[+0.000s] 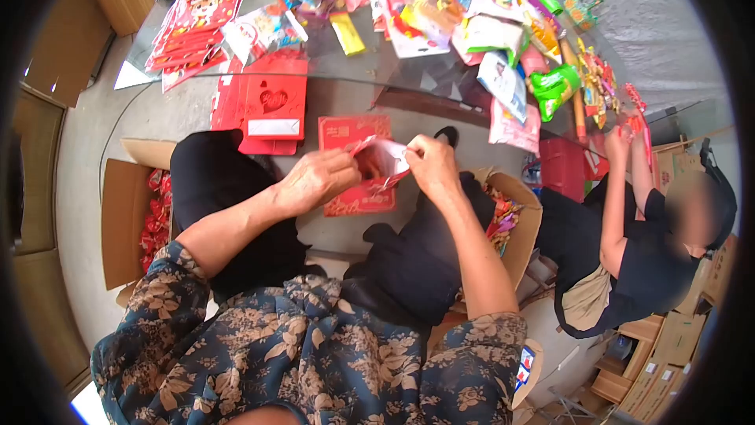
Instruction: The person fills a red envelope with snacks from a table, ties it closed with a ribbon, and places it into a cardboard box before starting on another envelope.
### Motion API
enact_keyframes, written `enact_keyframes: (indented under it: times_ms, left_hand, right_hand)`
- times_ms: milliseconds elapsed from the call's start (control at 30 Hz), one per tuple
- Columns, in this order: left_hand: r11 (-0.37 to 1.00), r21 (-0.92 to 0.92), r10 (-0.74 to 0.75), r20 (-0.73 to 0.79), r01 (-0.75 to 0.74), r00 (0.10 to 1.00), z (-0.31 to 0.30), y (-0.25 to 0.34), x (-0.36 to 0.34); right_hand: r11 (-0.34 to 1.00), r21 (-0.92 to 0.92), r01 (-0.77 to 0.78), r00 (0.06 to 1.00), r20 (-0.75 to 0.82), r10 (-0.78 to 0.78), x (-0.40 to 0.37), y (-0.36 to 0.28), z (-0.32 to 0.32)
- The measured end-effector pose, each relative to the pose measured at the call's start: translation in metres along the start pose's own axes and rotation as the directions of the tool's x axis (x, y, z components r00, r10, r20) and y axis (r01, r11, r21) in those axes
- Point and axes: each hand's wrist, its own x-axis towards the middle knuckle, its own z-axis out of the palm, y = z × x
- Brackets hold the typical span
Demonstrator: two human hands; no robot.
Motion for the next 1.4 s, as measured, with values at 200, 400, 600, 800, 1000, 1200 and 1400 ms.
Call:
enact_keyframes:
  times_ms: [200,400,600,800,1000,1200,1400]
  left_hand:
    - [1.0,0.017,0.005,0.025,-0.005,1.0,-0.001,0.0,0.01]
    - [0.999,-0.013,-0.03,0.123,0.031,0.992,0.009,-0.004,0.011]
    - [0.998,-0.046,-0.031,0.137,0.038,0.99,0.003,-0.001,0.018]
    - [0.99,-0.133,-0.058,-0.073,0.048,0.996,-0.013,-0.006,0.032]
    - [0.981,-0.129,-0.153,-0.074,0.143,0.985,0.002,-0.021,0.031]
    - [0.965,-0.176,-0.205,-0.03,0.196,0.978,0.002,-0.021,0.03]
    - [0.967,-0.126,-0.233,-0.071,0.223,0.97,0.0,-0.021,0.03]
  right_hand:
    - [0.992,0.123,0.039,0.998,0.05,-0.045,-0.001,-0.017,-0.022]
    - [0.954,-0.006,0.299,0.914,-0.285,-0.288,0.05,-0.033,-0.078]
    - [0.758,-0.503,0.416,0.778,-0.235,-0.583,0.157,-0.046,-0.124]
    - [0.574,-0.773,0.27,0.864,-0.068,-0.498,0.237,-0.065,-0.12]
    - [0.559,-0.785,0.265,0.913,0.018,-0.407,0.28,-0.056,-0.117]
    - [0.725,-0.668,0.168,0.852,-0.272,-0.448,0.282,-0.038,-0.106]
    - [0.873,-0.366,0.323,0.704,-0.523,-0.48,0.284,-0.028,-0.12]
